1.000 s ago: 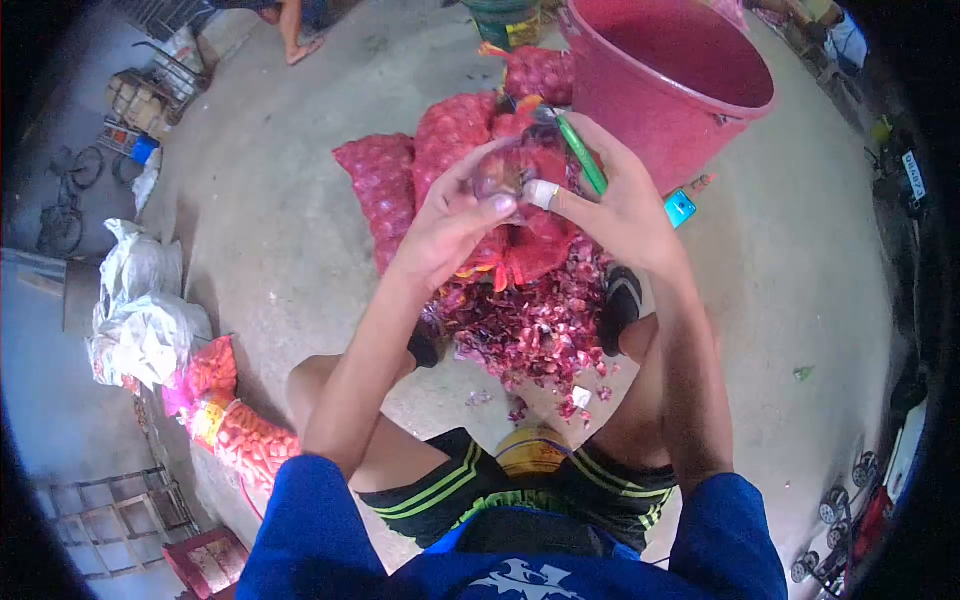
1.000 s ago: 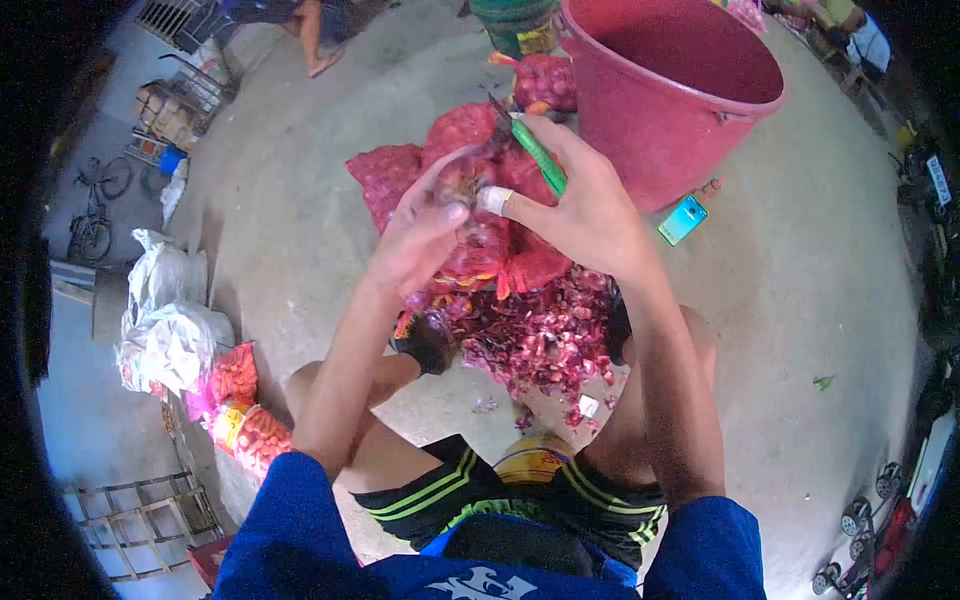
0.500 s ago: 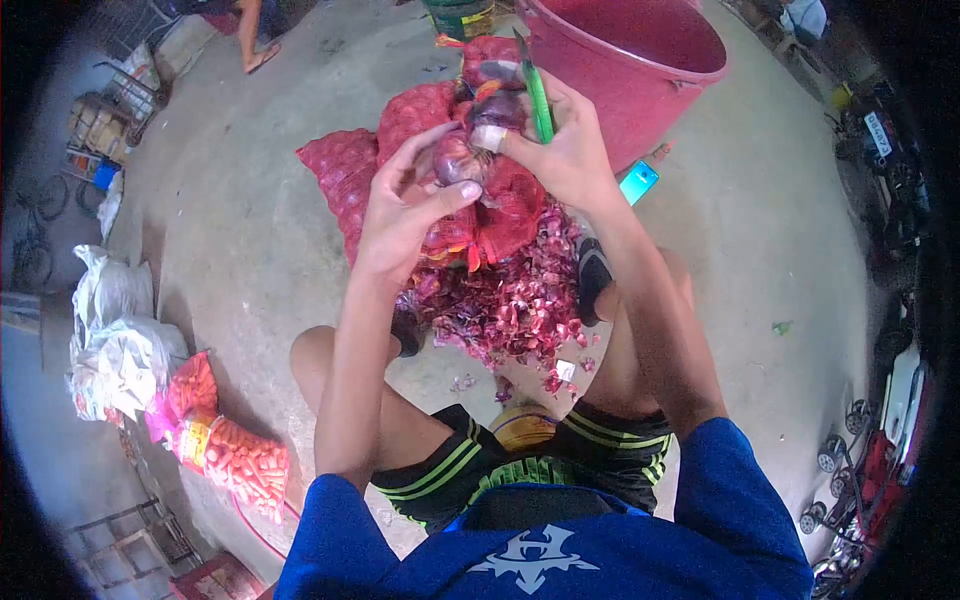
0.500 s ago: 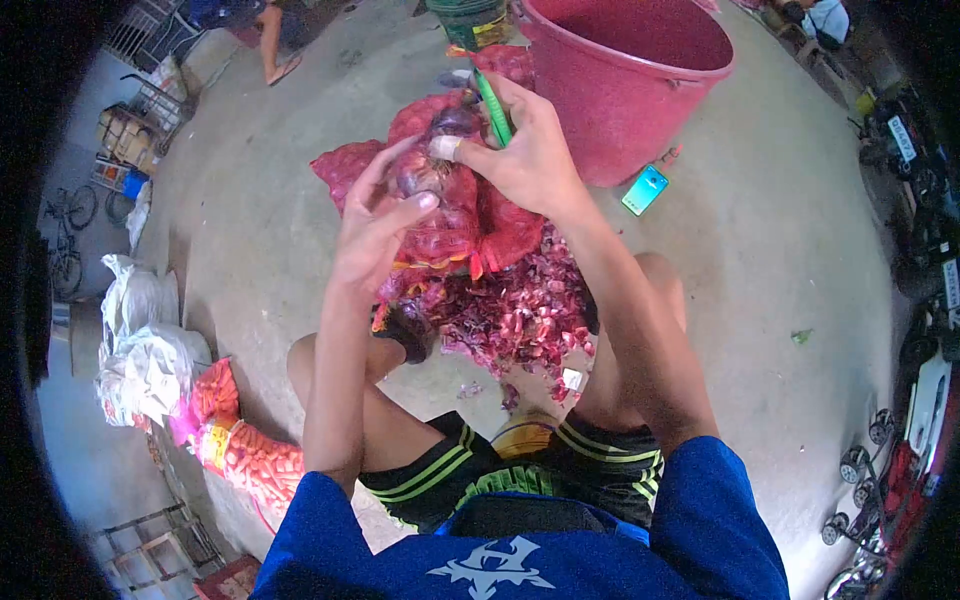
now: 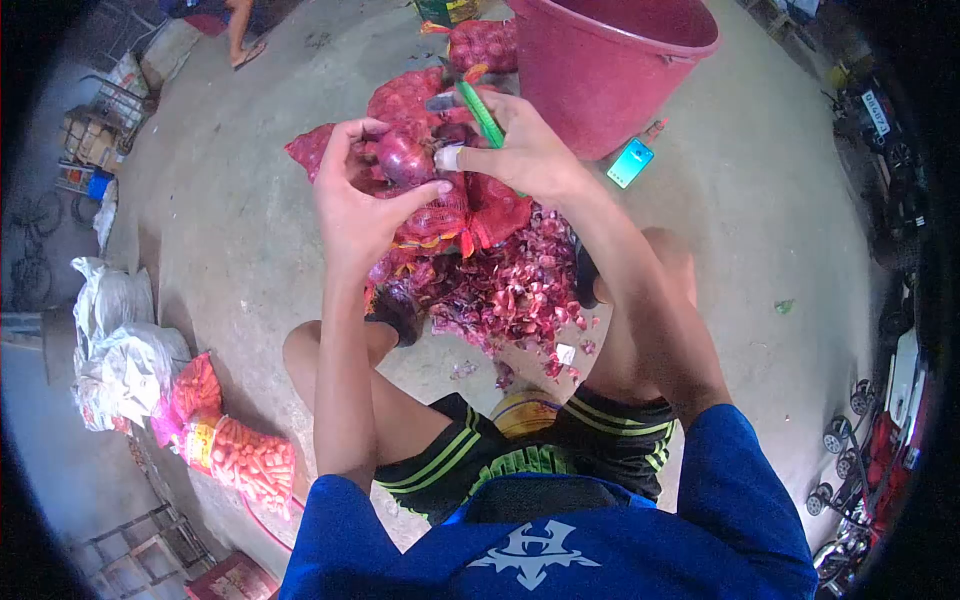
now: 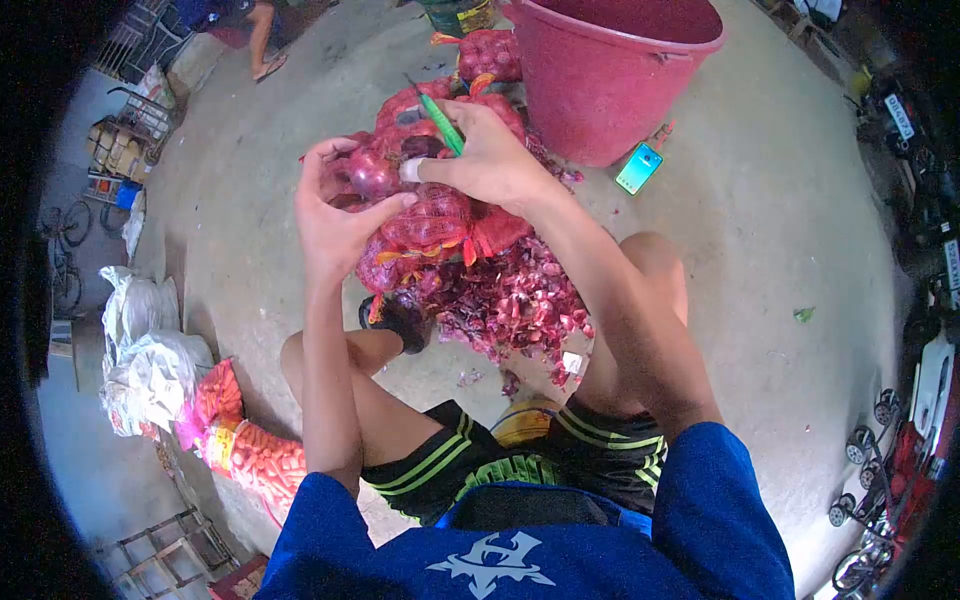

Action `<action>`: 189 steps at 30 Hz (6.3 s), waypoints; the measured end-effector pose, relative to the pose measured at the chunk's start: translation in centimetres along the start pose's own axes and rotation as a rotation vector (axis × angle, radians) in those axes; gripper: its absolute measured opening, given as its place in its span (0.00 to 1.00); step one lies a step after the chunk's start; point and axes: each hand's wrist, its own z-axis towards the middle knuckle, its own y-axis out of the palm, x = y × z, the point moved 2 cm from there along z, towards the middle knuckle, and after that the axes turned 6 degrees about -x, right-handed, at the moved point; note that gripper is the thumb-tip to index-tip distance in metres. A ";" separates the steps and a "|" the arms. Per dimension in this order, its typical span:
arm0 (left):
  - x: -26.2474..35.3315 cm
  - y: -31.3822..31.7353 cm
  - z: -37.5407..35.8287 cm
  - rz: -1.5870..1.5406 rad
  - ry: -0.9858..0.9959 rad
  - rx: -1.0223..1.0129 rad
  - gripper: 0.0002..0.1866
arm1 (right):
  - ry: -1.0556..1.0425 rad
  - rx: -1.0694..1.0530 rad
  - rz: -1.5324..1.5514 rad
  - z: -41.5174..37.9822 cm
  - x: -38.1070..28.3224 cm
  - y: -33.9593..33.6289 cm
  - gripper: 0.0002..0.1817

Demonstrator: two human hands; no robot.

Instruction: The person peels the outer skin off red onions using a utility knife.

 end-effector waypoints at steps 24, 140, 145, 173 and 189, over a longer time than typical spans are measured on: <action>-2.2 0.1 -0.4 -0.773 -0.358 -0.166 0.28 | -0.486 0.049 -0.427 -1.3 -2.4 -0.1 0.33; -0.2 -1.9 -0.5 -0.333 0.136 0.271 0.35 | -0.204 -0.077 -0.660 -1.9 -2.0 2.3 0.30; -1.6 -2.5 -0.2 -0.505 0.108 0.155 0.35 | -0.295 -0.033 -0.715 -1.4 -2.6 2.1 0.30; -1.6 -3.8 -1.0 -0.551 0.043 0.081 0.25 | -0.281 -0.092 -0.695 -1.0 -2.4 2.6 0.29; -1.1 -3.0 -1.2 -0.860 -0.060 -0.171 0.43 | -0.370 0.039 -0.583 -0.2 -1.6 1.4 0.26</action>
